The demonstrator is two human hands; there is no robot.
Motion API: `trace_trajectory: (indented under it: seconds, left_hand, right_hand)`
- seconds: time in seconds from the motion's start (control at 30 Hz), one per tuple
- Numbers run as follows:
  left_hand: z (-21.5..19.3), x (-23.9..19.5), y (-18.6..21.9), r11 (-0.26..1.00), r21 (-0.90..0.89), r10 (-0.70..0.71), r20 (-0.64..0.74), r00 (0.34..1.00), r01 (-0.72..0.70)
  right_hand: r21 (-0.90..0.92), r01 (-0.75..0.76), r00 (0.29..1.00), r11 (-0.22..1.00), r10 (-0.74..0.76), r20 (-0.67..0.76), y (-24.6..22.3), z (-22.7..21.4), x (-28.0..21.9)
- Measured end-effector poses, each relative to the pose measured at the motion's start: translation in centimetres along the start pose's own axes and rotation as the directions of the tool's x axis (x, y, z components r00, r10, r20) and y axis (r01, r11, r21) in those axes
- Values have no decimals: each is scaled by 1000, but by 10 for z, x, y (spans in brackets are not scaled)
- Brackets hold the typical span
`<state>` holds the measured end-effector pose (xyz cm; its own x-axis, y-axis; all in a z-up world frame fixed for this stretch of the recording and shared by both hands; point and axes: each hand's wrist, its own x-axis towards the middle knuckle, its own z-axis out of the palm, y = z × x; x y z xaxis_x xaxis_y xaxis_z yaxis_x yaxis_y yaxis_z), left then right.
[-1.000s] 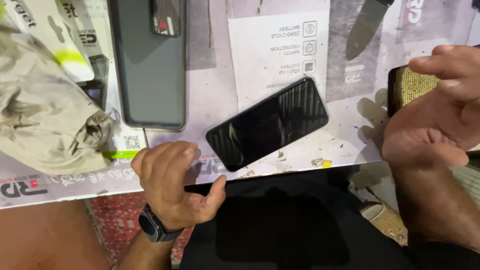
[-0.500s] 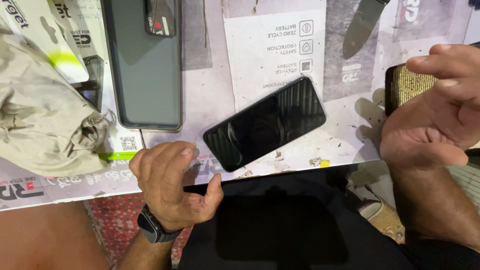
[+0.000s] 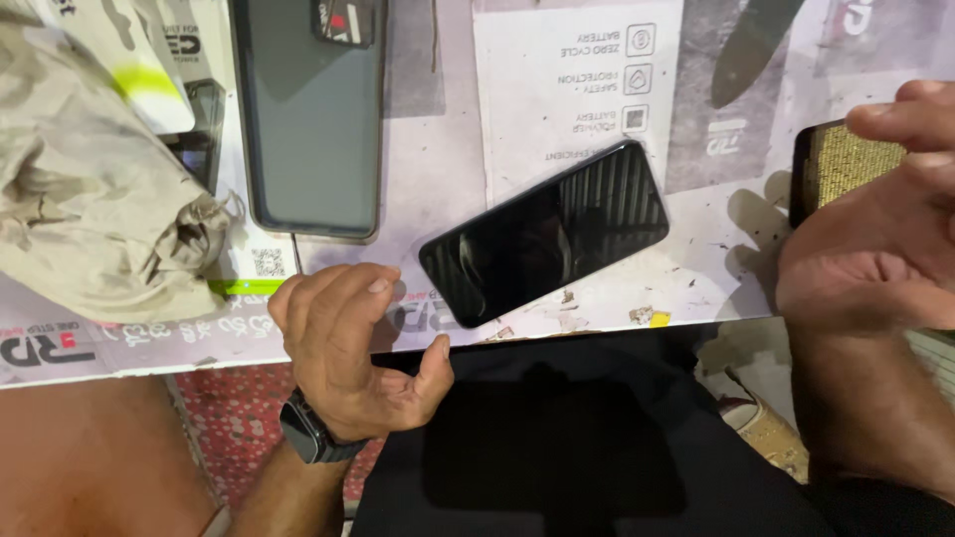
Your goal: The person cleans a black smartphone screen with a pink cloth. They repeatedly wipe the screen surface, turn the phone over, and continue wiping different areas. The person also briefly touches the screen with their fingers during the process.
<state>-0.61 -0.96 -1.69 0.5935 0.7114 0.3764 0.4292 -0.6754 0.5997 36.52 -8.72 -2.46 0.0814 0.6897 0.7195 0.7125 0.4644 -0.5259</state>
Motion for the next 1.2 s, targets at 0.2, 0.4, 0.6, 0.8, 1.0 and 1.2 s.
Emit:
trace_trajectory:
  seconds: [0.2, 0.4, 0.6, 0.8, 1.0, 1.2]
  left_hand:
    - [-4, -2, -2, 994, -101, -47, 11, 999, 48]
    - [-3, -9, -5, 987, -147, -63, -38, 997, 57]
    - [-1, -16, -8, 943, -319, -148, -137, 979, 98]
    - [2, -18, -8, 942, -321, -156, -166, 974, 96]
    - [1, -19, -6, 948, -296, -162, -137, 977, 115]
    - [-1, -16, -8, 962, -253, -132, -105, 986, 102]
  right_hand:
    - [4, 19, 1000, 1000, -19, 8, 1, 4, 0]
    - [12, 18, 1000, 1000, -18, 8, 1, 10, 2]
    - [6, 21, 1000, 1000, -21, 14, -2, 10, 6]
    - [-15, 23, 1000, 1000, -22, 20, -5, 5, 11]
    - [-17, 17, 1000, 1000, -17, 15, -6, 5, 11]
    - [18, 12, 1000, 1000, -12, 0, -3, 7, 3]
